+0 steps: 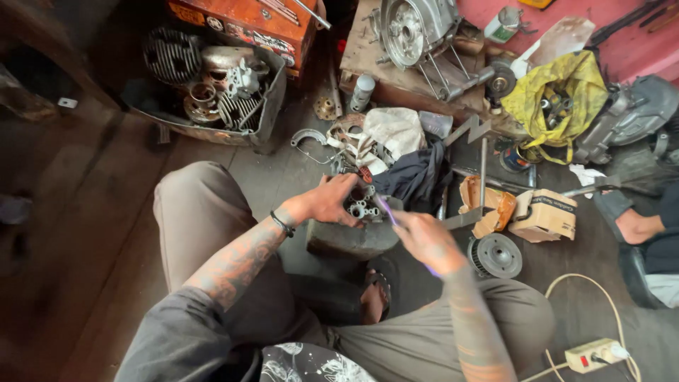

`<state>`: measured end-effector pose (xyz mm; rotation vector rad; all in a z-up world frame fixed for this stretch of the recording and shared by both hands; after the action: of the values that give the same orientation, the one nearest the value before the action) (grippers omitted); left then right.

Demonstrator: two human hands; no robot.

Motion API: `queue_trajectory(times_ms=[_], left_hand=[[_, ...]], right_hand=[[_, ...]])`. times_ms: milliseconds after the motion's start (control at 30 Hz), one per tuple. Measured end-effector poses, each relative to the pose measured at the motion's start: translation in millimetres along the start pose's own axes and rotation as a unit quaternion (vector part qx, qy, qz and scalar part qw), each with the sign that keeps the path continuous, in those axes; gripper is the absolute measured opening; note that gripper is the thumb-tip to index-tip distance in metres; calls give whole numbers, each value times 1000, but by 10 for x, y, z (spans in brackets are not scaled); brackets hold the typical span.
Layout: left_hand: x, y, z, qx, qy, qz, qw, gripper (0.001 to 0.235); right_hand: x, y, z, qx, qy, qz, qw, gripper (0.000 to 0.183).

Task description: Cleaning a motorcycle engine component using a toothbrush

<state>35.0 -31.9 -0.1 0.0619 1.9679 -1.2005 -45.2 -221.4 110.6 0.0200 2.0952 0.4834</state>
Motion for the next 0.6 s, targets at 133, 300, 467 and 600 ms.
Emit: queue_trajectory(times_ms=[133,300,467,600], left_hand=[[51,139,88,2,-11,-2,1000,97],[48,143,76,8,-15,5,1000,100],[49,147,64,6,-11,4,1000,103],[34,120,9,-4,8,-16,1000,110]], right_hand=[[-40,-169,-59,28,42,66,997,36],[267,-201,242,-39,-20,87,995,38],[93,-66,-281,-35,34,31,998,36],[209,-205,-179,-6,6,-21,1000,39]])
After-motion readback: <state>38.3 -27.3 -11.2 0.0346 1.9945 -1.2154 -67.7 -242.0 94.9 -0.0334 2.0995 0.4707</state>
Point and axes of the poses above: each hand's wrist, its own z-axis towards the middle knuckle, its own x-axis out of the palm, y = z × x, the point moved 5 cm from there along z, towards the middle knuckle, and after that the axes turned 11 degrees about y, right-handed, at the moved point
